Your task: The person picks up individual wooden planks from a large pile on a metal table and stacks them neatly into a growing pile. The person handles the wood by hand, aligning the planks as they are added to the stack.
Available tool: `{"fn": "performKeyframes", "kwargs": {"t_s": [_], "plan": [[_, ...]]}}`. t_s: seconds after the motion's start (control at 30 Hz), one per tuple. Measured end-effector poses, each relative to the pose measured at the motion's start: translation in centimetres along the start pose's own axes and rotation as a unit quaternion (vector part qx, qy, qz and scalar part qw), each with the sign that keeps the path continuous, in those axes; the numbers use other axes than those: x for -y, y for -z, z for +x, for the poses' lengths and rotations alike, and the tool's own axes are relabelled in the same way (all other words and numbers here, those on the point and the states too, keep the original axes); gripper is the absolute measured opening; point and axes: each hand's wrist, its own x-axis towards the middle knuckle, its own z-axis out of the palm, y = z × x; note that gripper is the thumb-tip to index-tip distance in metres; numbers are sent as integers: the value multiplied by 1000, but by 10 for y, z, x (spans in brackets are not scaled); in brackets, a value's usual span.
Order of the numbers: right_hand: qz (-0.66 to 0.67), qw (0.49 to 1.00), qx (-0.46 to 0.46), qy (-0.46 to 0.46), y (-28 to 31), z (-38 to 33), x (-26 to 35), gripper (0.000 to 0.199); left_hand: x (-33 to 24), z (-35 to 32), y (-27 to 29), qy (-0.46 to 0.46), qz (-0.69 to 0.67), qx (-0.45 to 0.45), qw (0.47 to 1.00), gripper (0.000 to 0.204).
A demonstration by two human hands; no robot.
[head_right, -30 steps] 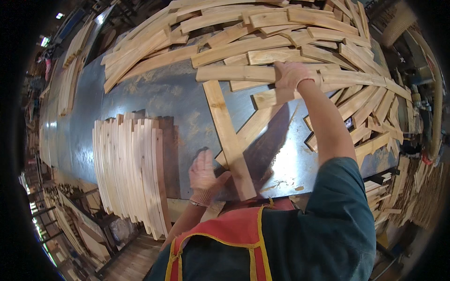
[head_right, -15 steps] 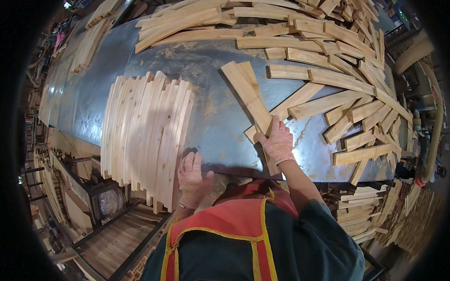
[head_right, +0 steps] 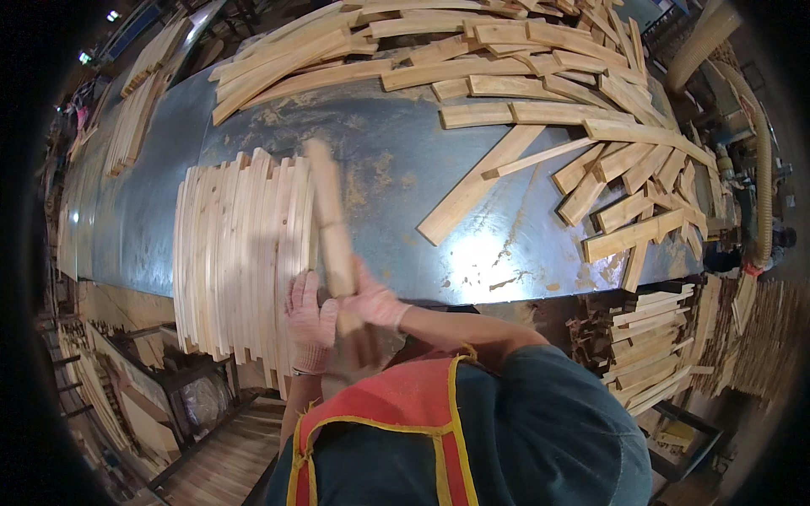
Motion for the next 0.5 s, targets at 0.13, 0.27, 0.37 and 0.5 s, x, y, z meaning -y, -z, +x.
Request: {"fn": "performKeyframes", "kwargs": {"t_s": [0.13, 0.27, 0.37, 0.5], "plan": [[-200, 924, 327, 3, 23, 28, 31, 88, 9, 7, -10, 84, 90, 113, 986, 82], [-335, 895, 14, 296, 185, 24, 50, 70, 6, 9, -30, 120, 249, 133, 952, 88], [-595, 772, -96, 202, 363, 20, 42, 64, -9, 22, -40, 168, 281, 123, 937, 89], [-719, 653, -156, 181, 446, 3, 14, 41, -59, 56, -42, 125, 233, 86, 961, 94]]}}
